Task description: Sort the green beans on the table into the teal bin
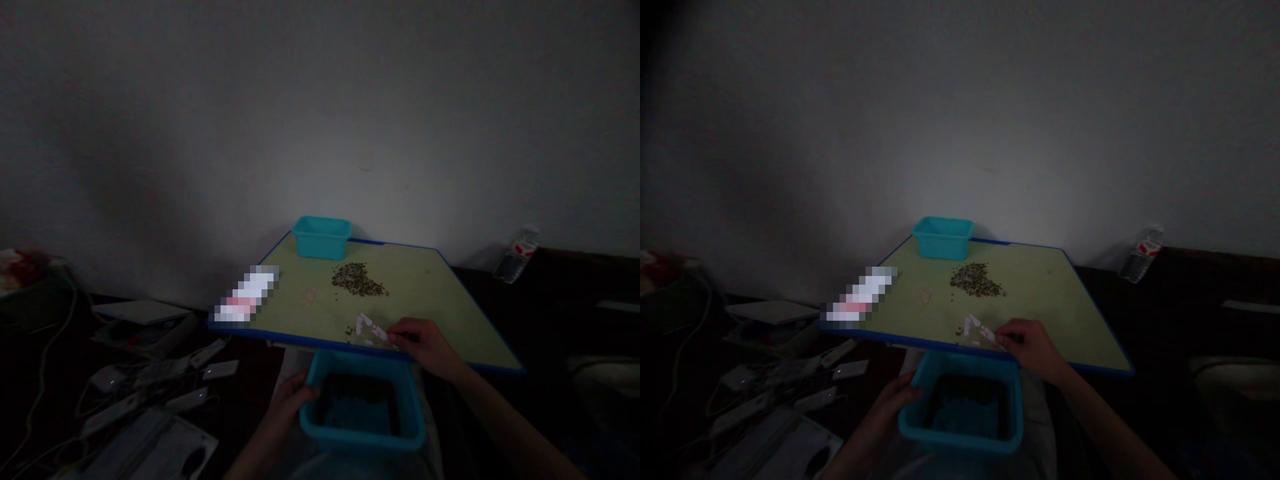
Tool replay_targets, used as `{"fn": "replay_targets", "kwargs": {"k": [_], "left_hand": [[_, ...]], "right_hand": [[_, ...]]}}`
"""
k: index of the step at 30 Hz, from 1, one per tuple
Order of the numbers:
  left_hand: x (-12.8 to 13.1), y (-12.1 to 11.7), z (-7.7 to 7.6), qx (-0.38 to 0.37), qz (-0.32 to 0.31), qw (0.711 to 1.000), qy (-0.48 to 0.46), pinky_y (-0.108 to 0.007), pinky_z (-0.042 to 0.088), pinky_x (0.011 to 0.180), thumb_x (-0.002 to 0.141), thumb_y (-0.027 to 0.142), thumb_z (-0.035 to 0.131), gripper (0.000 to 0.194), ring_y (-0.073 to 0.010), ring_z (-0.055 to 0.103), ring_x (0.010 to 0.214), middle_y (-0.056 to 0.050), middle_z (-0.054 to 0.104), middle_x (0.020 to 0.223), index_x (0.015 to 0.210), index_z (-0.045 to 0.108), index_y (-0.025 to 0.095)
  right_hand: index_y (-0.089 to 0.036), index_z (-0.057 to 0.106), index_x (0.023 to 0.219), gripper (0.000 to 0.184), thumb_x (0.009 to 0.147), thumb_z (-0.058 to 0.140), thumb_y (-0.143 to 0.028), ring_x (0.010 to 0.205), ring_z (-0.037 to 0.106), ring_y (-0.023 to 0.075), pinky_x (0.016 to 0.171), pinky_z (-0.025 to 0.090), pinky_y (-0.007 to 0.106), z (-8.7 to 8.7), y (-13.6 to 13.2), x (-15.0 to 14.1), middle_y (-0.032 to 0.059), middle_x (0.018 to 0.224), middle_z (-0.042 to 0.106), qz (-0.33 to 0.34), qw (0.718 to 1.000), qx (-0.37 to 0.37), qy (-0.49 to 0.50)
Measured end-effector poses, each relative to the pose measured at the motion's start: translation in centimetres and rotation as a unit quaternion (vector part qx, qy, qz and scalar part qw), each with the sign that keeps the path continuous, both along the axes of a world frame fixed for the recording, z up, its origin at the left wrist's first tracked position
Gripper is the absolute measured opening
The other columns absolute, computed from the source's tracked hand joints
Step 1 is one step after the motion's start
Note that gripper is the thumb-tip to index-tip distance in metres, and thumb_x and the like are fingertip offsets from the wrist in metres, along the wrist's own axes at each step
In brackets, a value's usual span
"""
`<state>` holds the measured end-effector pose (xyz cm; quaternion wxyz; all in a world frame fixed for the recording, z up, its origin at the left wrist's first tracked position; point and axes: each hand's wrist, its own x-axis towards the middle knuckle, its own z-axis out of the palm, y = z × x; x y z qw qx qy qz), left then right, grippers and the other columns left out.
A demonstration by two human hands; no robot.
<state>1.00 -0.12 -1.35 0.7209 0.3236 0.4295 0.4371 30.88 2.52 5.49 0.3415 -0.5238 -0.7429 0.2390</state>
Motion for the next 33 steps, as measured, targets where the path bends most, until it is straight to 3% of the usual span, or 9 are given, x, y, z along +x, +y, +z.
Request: {"fn": "replay_targets", "kwargs": {"k": [10,17,23,29,33], "left_hand": [[-0.8,0.6,-0.9,0.012,-0.028,0.999,-0.013,-0.033,0.053,0.063,0.064,0.028,0.073,0.033,-0.0238,0.069,0.063,-0.008,0.079,0.074,0.094,0.077,0.013],[-1.1,0.2,0.1,-0.001,0.005,1.0,-0.006,-0.033,0.055,0.065,0.064,0.023,0.073,0.024,-0.0237,0.071,0.066,-0.006,0.08,0.074,0.086,0.077,0.016],[-1.3,0.4,-0.4,0.004,0.005,1.0,0.004,-0.033,0.054,0.064,0.062,0.025,0.075,0.03,-0.0245,0.071,0.066,-0.006,0.079,0.073,0.09,0.077,0.015],[-1.3,0.4,0.0,0.022,-0.029,0.999,-0.013,-0.034,0.055,0.065,0.066,0.022,0.071,0.023,-0.0238,0.07,0.063,-0.006,0.079,0.073,0.086,0.077,0.016],[-1.3,0.2,0.1,0.011,-0.006,1.0,-0.003,-0.034,0.055,0.064,0.065,0.022,0.072,0.025,-0.0239,0.071,0.064,-0.005,0.079,0.072,0.088,0.077,0.016]], "right_hand": [[-0.022,0.078,0.088,0.022,0.087,0.059,-0.034,0.076,0.067,0.0209,0.068,0.049,0.03,-0.5,1.5,1.5,0.0055,0.085,0.075,-0.1,0.993,0.047,-0.027],[-0.02,0.078,0.089,0.022,0.088,0.058,-0.03,0.07,0.064,0.0177,0.063,0.045,0.028,-0.5,2.5,-1.1,0.0052,0.081,0.074,-0.077,0.995,0.047,-0.049],[-0.019,0.078,0.089,0.021,0.089,0.058,-0.026,0.071,0.064,0.016,0.066,0.045,0.026,-0.1,2.2,-2.9,0.0052,0.081,0.073,-0.006,0.998,0.041,-0.039],[-0.019,0.077,0.087,0.019,0.088,0.059,-0.024,0.074,0.065,0.016,0.067,0.046,0.025,0.4,1.6,-3.4,0.0051,0.082,0.073,0.021,1.0,0.022,-0.007],[-0.018,0.077,0.086,0.019,0.088,0.059,-0.025,0.075,0.066,0.0159,0.069,0.047,0.026,0.4,1.6,-3.3,0.0052,0.082,0.073,0.026,1.0,0.012,-0.004]]}}
